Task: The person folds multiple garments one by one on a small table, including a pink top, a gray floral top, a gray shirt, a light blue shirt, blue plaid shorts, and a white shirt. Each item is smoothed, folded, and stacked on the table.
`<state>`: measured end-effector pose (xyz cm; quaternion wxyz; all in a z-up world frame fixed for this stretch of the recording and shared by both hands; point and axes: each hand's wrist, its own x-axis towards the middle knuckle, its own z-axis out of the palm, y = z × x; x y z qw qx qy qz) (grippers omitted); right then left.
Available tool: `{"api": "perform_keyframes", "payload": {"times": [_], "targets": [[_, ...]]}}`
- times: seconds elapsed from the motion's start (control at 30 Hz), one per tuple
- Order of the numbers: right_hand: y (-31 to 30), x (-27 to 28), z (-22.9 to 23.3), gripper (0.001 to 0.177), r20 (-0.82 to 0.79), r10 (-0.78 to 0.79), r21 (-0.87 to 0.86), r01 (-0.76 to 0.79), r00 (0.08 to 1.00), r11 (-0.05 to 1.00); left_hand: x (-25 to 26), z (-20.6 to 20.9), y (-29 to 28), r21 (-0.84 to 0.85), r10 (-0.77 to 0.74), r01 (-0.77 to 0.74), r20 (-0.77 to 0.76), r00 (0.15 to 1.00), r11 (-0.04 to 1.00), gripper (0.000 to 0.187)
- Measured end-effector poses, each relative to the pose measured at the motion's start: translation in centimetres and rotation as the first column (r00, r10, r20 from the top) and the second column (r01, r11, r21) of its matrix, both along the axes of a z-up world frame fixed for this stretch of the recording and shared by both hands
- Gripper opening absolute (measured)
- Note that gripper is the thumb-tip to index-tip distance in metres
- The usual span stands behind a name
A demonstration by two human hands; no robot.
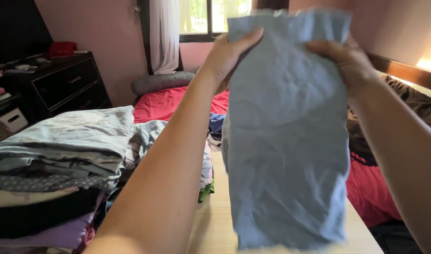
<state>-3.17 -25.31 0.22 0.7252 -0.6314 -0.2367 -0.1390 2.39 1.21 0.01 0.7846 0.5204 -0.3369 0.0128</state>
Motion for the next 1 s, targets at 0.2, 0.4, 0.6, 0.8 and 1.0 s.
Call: {"api": "perform_keyframes", "payload": {"times": [0.2, 0.4, 0.6, 0.8, 1.0], "targets": [[-0.5, 5.3, -8.7, 0.041, -0.409, -0.206, -0.223, 0.122, 0.889, 0.967, 8.2, -11.7, -1.8, 0.332, 0.324, -0.235, -0.246, 0.913, 0.914, 0.028], [-2.0, 9.1, -18.5, 0.038, -0.324, -0.206, -0.287, 0.111, 0.923, 0.951, 11.5, -22.9, -3.2, 0.063, 0.056, -0.009, -0.794, 0.605, 0.998, 0.019], [-2.1, 10.6, -18.1, 0.055, -0.168, -0.274, -0.144, 0.252, 0.947, 0.957, 12.5, -21.1, -4.5, 0.168, 0.34, -0.296, -0.492, 0.801, 0.94, 0.028], [-0.3, 9.0, -8.2, 0.066, -0.31, -0.409, 0.065, 0.448, 0.858, 0.891, 12.6, -12.5, -5.7, -0.138, 0.264, -0.294, -0.201, 0.943, 0.946, 0.039], [-0.9, 6.0, -4.5, 0.036, -0.158, 0.023, -0.084, -0.036, 0.987, 0.996, 8.2, -7.7, -4.4, -0.062, 0.223, -0.22, 0.051, 0.973, 0.973, 0.045]]}}
